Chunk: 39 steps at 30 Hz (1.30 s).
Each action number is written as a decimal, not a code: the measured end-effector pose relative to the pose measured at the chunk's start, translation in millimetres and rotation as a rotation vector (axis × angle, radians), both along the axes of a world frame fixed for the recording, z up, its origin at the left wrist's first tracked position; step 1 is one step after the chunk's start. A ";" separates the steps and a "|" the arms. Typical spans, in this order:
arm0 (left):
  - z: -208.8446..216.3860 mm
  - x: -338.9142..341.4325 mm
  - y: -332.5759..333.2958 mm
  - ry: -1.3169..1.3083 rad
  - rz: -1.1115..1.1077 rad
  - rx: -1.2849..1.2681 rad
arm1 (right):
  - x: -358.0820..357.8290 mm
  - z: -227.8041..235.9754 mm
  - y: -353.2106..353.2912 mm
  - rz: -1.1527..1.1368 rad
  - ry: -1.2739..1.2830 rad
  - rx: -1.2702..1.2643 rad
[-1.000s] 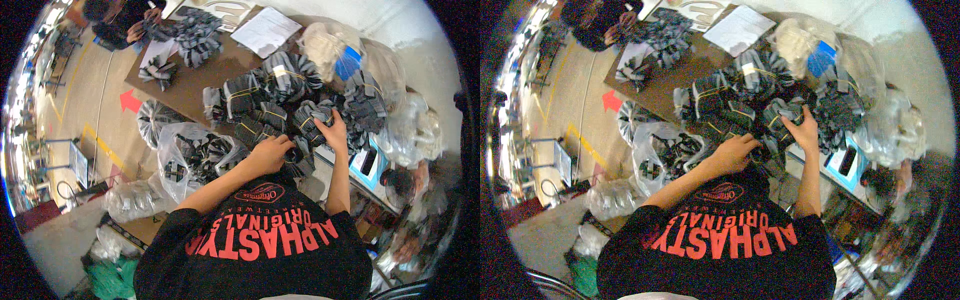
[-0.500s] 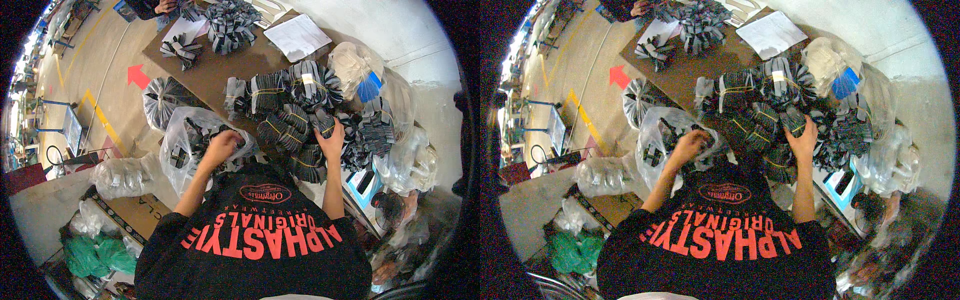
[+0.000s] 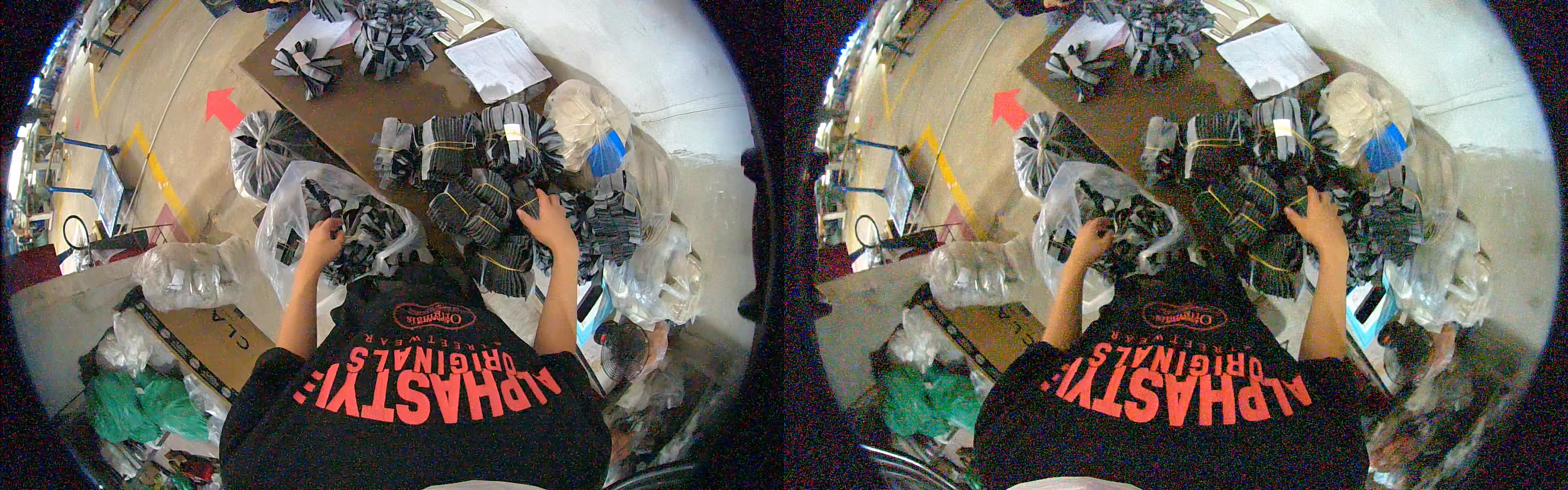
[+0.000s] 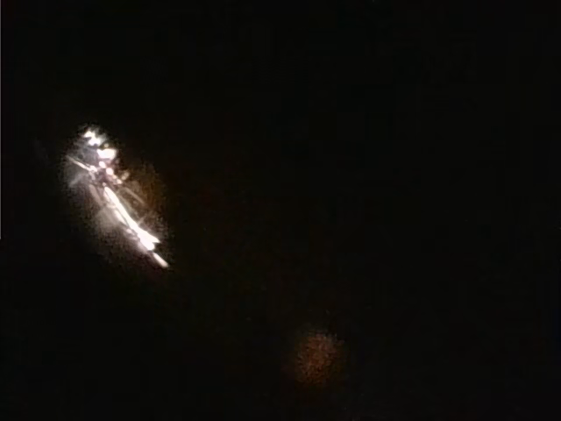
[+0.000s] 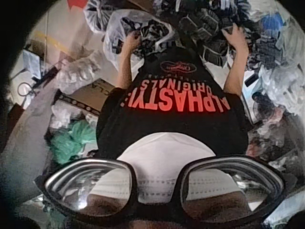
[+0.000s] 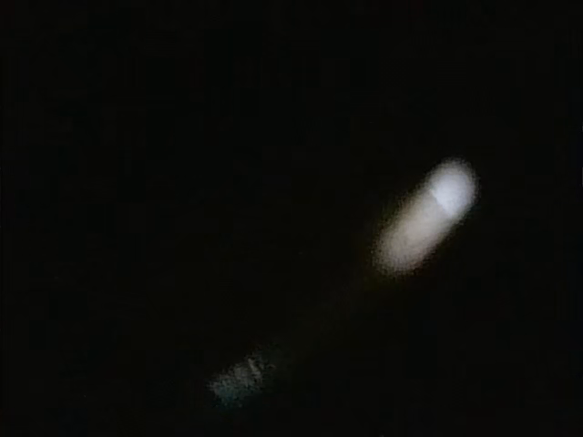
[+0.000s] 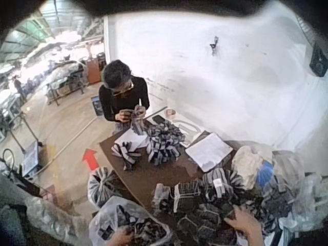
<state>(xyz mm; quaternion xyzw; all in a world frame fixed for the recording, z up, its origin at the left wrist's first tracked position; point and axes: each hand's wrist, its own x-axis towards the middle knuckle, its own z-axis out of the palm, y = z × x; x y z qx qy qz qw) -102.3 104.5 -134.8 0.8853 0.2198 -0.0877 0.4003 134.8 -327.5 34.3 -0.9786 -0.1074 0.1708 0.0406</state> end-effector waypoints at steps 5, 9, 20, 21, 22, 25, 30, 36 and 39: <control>-22.0 10.6 -36.2 -0.159 -0.192 0.093 | -16.1 45.4 76.1 0.192 -0.138 0.477; 4.0 15.5 -59.3 0.154 -0.319 -0.136 | -61.4 24.8 160.5 0.411 0.179 0.915; -1.1 -43.1 -63.9 0.111 -0.560 0.002 | -123.3 -122.5 202.0 0.859 0.561 -0.024; -1.4 -41.9 -61.5 0.126 -0.552 0.002 | -122.3 -127.0 198.4 0.861 0.569 -0.015; -2.6 -37.9 -58.8 0.199 -0.501 -0.101 | -120.7 -131.8 195.7 0.861 0.577 -0.005; -4.5 -13.1 -49.6 0.290 -0.269 -0.225 | -125.2 -143.1 190.4 0.839 0.537 0.010; 9.1 34.1 -65.7 0.260 0.055 0.321 | -123.5 -135.0 192.0 0.802 0.569 0.003; -35.4 42.3 -71.5 0.702 0.009 0.391 | -126.8 -147.7 188.4 0.814 0.554 0.004; -31.9 31.7 -57.5 0.653 -0.043 0.277 | -122.7 -142.7 187.4 0.825 0.547 0.062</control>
